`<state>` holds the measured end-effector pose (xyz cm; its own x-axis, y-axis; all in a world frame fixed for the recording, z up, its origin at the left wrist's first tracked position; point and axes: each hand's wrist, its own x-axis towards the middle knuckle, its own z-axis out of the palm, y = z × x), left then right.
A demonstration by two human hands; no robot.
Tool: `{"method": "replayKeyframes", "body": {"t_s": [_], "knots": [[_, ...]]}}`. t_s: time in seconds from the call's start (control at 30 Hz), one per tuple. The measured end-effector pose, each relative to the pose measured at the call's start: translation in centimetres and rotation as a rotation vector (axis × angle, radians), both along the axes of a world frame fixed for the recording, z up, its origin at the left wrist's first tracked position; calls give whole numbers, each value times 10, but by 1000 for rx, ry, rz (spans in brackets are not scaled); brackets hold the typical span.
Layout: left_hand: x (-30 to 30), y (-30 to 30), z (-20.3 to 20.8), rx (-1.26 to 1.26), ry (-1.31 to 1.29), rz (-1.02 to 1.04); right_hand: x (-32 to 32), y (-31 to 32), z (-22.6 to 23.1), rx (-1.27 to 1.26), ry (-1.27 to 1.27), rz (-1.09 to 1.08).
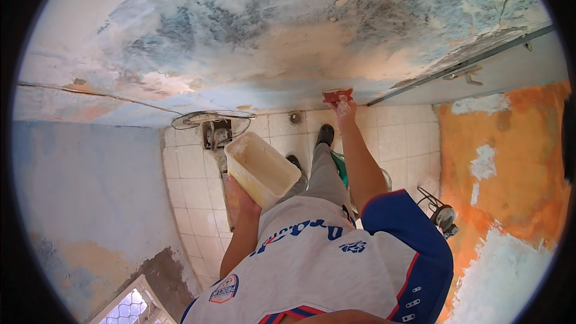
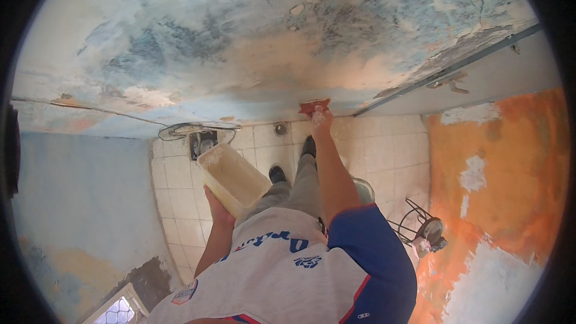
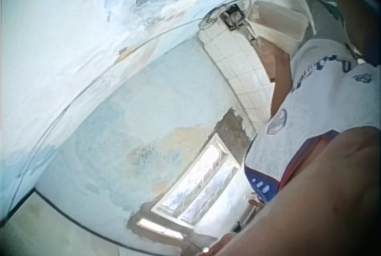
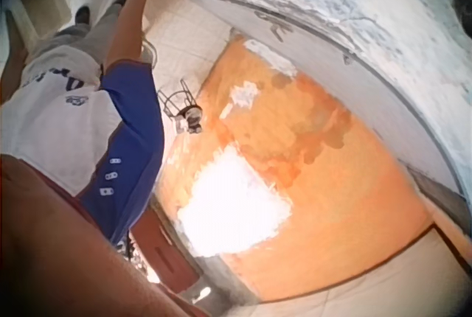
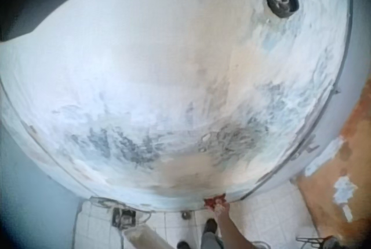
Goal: The person applies plaster or joint compound to a wall and ceiling area using a red spreader, dipping it into a plastic container for more material.
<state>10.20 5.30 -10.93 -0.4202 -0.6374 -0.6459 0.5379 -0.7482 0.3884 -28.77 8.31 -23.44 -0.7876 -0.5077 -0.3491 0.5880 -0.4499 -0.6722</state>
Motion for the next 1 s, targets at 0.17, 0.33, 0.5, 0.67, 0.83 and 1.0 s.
{"method": "replayKeyframes", "body": {"t_s": [0.17,0.33,0.5,0.67,0.83,1.0], "knots": [[24,-5,-21,-44,-22,-8,-31,-66,71,53,136,-34],[14,-11,-9,-58,30,-8,-6,-30,292,-288,221,-90],[-3,-19,-8,-64,34,-9,11,-3,311,-166,145,-170],[-8,-17,-4,-80,35,-50,20,-7,96,-23,67,-113],[13,-12,-21,-32,6,-31,-12,-30,0,5,10,-130],[21,-22,-18,-131,42,-58,-46,-33,217,-38,271,0]]}}
